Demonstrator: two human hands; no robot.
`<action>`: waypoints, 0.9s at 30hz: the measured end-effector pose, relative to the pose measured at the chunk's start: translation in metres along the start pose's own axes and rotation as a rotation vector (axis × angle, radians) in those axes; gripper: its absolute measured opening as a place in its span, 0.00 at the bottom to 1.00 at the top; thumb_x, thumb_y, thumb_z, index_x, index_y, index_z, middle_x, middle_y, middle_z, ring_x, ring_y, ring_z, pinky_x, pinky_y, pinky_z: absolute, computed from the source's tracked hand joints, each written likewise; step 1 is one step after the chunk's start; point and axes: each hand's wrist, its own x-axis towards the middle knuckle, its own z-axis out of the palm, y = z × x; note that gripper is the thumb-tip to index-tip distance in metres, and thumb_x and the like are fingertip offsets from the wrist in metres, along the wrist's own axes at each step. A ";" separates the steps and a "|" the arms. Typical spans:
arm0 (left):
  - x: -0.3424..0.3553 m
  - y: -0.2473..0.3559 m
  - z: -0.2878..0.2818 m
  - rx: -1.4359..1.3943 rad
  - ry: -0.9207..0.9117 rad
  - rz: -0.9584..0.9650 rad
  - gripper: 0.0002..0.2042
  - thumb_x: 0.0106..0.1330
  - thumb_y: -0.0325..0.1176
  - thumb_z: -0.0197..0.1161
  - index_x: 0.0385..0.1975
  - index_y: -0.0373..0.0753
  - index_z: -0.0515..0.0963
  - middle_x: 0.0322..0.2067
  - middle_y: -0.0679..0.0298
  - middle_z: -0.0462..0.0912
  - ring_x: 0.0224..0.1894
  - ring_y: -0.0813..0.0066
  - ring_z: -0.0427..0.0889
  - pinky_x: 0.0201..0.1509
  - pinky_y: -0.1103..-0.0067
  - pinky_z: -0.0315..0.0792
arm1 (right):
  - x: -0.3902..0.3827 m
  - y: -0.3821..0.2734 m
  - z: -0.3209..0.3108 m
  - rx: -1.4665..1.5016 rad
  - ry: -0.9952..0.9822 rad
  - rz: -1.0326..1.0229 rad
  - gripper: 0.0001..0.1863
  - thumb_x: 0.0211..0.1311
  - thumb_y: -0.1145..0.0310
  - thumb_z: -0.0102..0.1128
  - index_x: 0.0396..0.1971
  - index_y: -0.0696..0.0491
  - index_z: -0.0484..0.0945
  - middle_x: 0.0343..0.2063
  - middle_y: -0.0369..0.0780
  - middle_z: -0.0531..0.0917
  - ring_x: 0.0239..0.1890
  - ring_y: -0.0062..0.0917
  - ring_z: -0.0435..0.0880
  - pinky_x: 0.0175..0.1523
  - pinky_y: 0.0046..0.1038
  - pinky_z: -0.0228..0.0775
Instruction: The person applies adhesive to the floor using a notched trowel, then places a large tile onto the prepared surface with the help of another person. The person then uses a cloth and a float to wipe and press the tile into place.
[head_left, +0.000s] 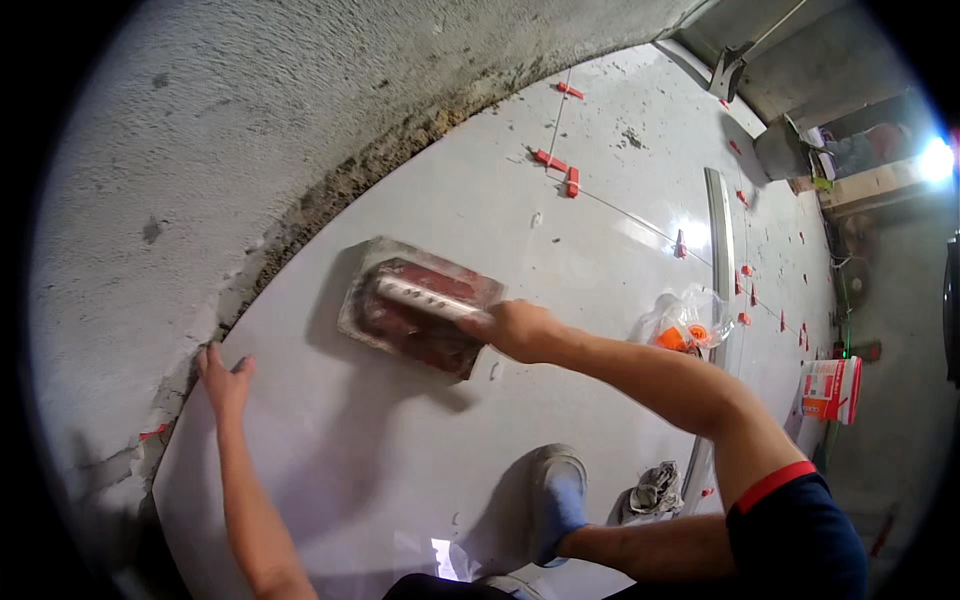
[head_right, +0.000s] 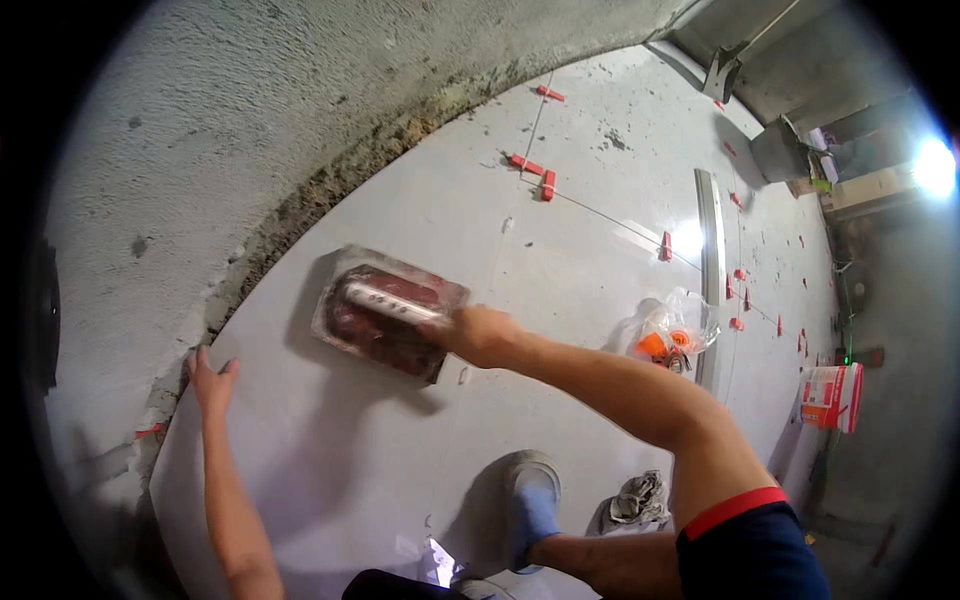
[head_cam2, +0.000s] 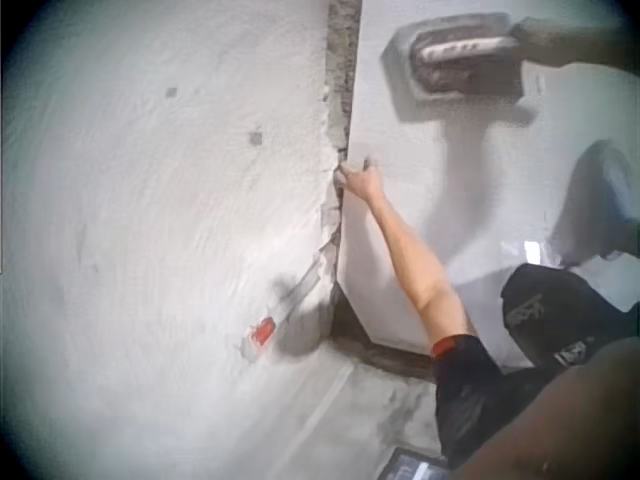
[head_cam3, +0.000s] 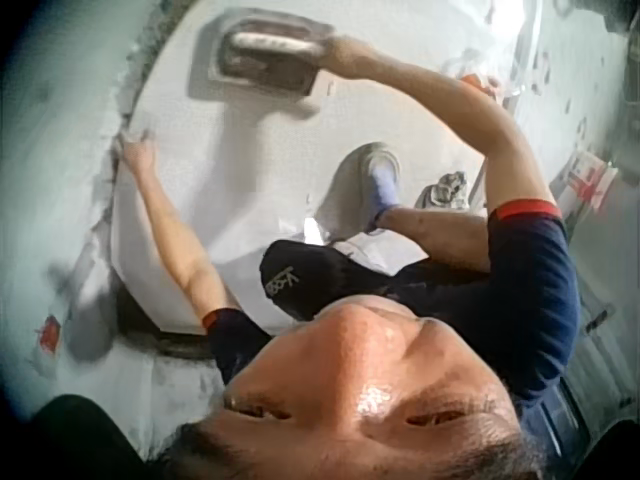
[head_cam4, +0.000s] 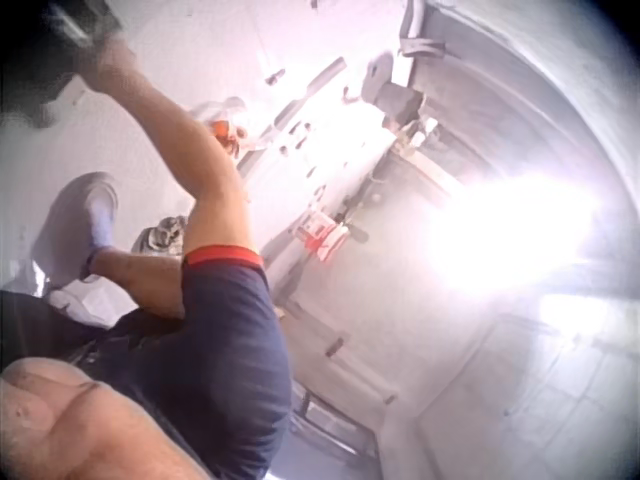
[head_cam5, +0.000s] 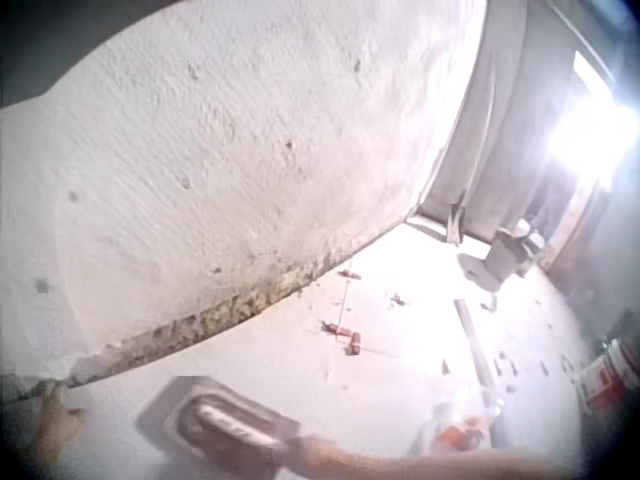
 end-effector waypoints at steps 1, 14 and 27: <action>-0.004 0.008 -0.007 -0.011 -0.012 -0.002 0.38 0.53 0.41 0.72 0.63 0.34 0.65 0.63 0.48 0.64 0.67 0.48 0.60 0.69 0.61 0.59 | -0.005 -0.003 -0.006 0.017 -0.005 0.002 0.41 0.66 0.31 0.38 0.48 0.57 0.79 0.38 0.52 0.84 0.45 0.45 0.82 0.51 0.41 0.72; -0.005 0.015 -0.005 -0.007 0.011 0.048 0.38 0.51 0.43 0.73 0.61 0.33 0.66 0.61 0.50 0.65 0.64 0.47 0.63 0.66 0.61 0.61 | 0.010 0.010 -0.007 -0.014 0.216 -0.059 0.39 0.68 0.34 0.37 0.44 0.59 0.79 0.33 0.51 0.84 0.40 0.45 0.83 0.48 0.40 0.73; -0.008 0.005 -0.012 0.051 -0.001 0.056 0.38 0.52 0.44 0.72 0.62 0.32 0.65 0.63 0.50 0.63 0.65 0.47 0.62 0.70 0.60 0.57 | 0.001 0.002 -0.033 -0.057 0.143 0.092 0.37 0.68 0.34 0.37 0.51 0.54 0.77 0.43 0.51 0.82 0.50 0.47 0.80 0.53 0.41 0.70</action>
